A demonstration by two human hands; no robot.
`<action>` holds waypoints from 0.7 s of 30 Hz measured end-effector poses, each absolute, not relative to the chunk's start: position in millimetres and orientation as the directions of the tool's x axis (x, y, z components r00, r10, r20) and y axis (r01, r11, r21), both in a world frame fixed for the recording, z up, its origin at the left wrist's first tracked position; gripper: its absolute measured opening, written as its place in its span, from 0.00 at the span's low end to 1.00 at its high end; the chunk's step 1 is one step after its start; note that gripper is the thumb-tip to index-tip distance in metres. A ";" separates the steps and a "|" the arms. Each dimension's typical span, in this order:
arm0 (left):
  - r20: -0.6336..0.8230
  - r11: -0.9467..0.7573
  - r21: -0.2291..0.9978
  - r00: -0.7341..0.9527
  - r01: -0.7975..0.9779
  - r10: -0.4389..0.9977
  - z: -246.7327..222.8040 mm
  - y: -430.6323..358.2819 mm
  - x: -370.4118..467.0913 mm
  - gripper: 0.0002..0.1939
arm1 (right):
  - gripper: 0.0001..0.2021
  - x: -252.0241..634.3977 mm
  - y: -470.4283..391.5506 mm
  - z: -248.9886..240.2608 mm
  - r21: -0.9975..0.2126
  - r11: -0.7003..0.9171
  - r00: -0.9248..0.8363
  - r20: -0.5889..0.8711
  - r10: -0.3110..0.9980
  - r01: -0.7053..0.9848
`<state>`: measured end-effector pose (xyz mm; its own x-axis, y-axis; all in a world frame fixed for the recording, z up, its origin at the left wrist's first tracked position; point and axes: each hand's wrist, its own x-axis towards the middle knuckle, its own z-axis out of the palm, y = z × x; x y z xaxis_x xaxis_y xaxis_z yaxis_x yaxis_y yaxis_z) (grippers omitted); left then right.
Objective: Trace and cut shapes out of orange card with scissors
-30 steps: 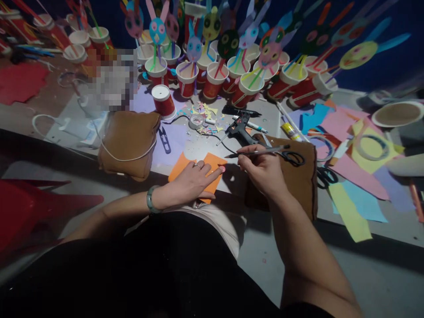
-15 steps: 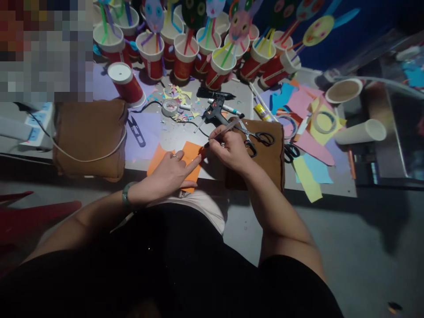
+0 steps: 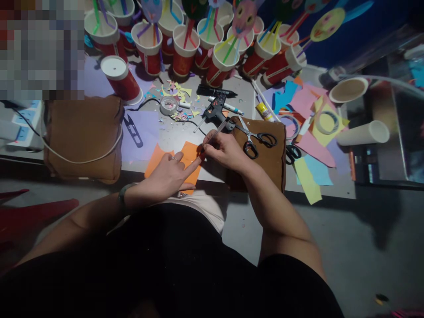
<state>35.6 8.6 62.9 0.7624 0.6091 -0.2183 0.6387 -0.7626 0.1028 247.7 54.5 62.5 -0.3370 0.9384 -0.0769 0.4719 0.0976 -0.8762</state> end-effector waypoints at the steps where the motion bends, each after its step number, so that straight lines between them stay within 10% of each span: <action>1: -0.223 -0.763 0.101 0.762 0.638 0.607 63.0 8.8 35.8 0.44 | 0.02 247.9 54.4 61.0 -0.875 0.098 -0.333 -0.075 0.940 0.475; 21: -0.165 -0.771 0.060 0.768 0.634 0.619 56.3 5.7 34.3 0.44 | 0.02 246.6 34.2 53.2 -0.852 0.009 -0.097 -0.049 0.994 0.524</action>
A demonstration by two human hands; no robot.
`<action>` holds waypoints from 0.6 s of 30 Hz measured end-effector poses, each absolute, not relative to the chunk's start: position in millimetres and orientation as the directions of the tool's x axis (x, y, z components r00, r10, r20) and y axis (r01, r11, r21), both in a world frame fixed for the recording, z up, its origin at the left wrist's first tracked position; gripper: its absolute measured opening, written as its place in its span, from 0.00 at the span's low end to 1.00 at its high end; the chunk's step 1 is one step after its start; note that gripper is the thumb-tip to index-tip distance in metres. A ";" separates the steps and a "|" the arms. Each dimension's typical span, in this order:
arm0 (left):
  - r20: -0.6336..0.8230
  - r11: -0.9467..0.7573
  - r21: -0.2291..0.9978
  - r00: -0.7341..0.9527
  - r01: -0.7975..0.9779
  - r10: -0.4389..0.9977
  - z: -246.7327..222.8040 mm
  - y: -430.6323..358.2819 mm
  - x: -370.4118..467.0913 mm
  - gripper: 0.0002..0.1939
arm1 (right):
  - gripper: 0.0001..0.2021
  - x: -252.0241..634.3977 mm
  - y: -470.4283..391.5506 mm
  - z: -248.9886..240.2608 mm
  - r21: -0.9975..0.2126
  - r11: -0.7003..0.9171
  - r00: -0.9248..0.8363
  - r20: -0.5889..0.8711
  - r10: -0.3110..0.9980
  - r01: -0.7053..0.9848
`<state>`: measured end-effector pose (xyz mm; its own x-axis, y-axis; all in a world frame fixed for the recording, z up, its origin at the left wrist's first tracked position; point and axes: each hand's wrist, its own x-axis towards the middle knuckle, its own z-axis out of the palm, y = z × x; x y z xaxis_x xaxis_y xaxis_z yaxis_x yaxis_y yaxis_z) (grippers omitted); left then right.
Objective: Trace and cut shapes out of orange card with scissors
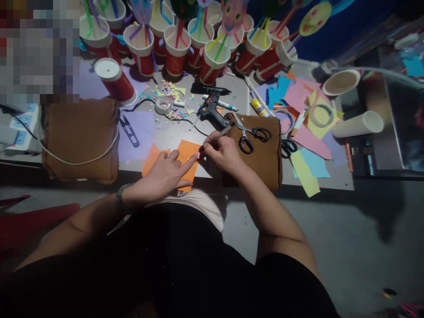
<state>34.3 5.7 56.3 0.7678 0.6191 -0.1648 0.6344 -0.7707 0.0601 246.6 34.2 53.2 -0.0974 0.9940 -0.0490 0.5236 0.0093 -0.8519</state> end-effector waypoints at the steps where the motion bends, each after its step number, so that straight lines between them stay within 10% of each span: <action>1: -0.159 -0.770 0.058 0.767 0.635 0.621 55.7 5.5 34.0 0.43 | 0.03 246.3 31.5 51.9 -0.841 0.021 -0.076 -0.024 0.997 0.540; 18: -0.180 -0.760 0.101 0.764 0.642 0.620 60.8 9.2 34.2 0.43 | 0.04 237.1 -14.5 30.9 -0.727 0.140 0.087 0.266 0.960 0.672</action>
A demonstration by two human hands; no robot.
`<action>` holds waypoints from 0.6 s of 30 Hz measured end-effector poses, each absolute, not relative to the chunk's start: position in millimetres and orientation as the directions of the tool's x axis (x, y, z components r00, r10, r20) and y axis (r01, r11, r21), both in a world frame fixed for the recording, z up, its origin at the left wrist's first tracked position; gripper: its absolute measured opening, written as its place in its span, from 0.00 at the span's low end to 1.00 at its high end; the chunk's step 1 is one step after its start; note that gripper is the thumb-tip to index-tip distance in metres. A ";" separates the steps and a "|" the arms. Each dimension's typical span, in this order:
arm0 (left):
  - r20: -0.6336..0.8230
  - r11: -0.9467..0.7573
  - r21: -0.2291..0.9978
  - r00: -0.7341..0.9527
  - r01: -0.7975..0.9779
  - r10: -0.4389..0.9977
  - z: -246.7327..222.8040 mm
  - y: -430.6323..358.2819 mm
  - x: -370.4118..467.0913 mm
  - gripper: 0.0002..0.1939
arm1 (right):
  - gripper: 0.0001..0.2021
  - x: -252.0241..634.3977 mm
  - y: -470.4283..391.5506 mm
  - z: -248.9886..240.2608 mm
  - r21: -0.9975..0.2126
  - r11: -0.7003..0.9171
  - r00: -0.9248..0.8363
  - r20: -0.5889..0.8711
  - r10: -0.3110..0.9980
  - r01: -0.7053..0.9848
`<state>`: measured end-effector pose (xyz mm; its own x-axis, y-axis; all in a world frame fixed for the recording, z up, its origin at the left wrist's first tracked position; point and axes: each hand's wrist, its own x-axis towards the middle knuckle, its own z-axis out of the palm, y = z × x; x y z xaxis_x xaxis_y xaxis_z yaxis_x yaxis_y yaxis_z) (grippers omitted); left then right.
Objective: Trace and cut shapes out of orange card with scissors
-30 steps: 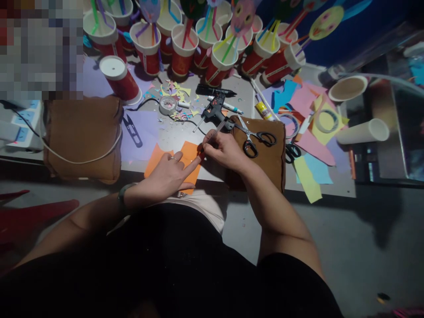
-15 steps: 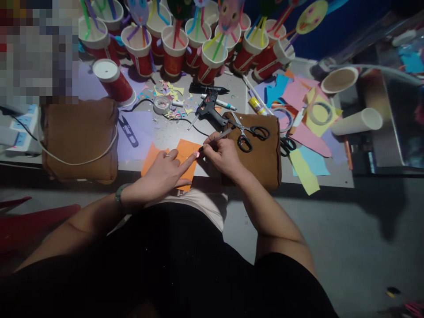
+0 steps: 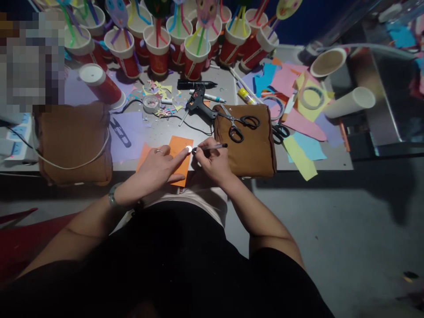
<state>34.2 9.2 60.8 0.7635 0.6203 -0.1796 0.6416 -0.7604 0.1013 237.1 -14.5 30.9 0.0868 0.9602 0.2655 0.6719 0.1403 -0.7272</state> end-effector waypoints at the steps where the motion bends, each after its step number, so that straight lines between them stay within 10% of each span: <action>1: -0.183 -0.759 0.104 0.763 0.642 0.620 61.0 9.6 34.0 0.43 | 0.04 236.3 -16.7 29.7 -0.713 0.142 0.090 0.277 0.957 0.687; 18: -0.173 -0.741 0.166 0.759 0.651 0.628 65.1 14.7 32.0 0.41 | 0.02 225.1 -38.2 1.9 -0.452 0.343 -0.067 0.523 0.850 0.823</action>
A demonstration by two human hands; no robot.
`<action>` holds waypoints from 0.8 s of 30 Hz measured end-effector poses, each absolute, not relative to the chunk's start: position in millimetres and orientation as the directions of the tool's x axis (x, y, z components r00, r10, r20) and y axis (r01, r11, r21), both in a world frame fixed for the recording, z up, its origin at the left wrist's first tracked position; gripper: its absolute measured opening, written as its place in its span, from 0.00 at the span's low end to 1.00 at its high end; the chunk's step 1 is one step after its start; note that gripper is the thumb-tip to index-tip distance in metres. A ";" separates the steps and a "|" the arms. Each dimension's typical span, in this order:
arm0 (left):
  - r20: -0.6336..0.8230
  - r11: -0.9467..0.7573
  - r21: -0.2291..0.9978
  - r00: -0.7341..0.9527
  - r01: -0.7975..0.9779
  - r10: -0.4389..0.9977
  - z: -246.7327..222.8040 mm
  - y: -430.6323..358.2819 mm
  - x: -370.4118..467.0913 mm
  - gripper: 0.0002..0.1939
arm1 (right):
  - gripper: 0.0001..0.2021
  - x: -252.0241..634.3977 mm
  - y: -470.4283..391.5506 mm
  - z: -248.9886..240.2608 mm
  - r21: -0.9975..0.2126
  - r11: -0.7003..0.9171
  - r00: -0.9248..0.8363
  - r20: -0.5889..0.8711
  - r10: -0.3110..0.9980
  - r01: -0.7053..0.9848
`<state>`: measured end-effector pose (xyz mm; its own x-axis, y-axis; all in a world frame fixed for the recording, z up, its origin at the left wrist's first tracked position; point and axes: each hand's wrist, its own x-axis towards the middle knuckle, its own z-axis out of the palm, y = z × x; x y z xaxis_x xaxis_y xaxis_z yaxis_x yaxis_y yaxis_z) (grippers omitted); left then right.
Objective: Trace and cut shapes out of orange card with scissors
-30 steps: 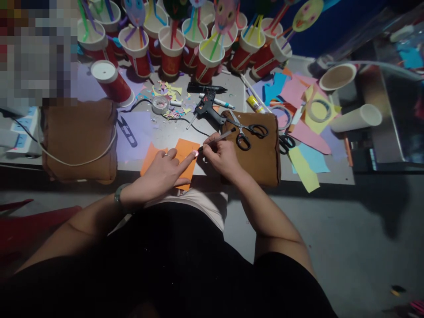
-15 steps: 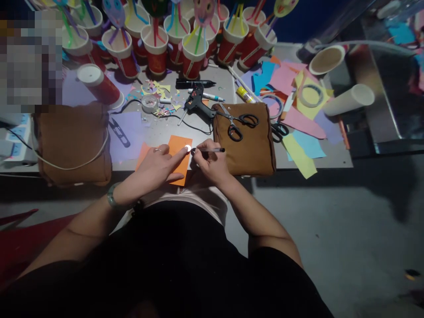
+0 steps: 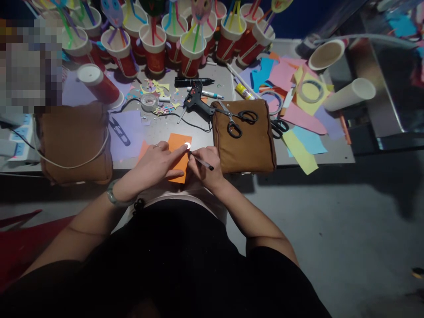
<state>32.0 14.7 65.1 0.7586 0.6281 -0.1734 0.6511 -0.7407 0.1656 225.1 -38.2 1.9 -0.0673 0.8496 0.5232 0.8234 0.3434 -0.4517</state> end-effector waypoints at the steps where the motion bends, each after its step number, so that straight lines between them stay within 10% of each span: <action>1: -0.178 -0.736 0.177 0.757 0.653 0.629 66.3 15.2 32.1 0.41 | 0.02 224.3 -38.1 -0.7 -0.439 0.345 -0.074 0.525 0.848 0.830; 24: -0.192 -0.732 0.315 0.796 0.604 0.574 70.2 31.6 26.9 0.34 | 0.03 212.6 -34.2 -8.1 -0.399 0.475 -0.208 0.552 0.808 0.784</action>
<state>26.9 31.6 70.2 0.7963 0.5736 -0.1923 0.6036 -0.7322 0.3155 212.6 -34.2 -8.1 -0.2081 0.8076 0.5518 0.7844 0.4748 -0.3992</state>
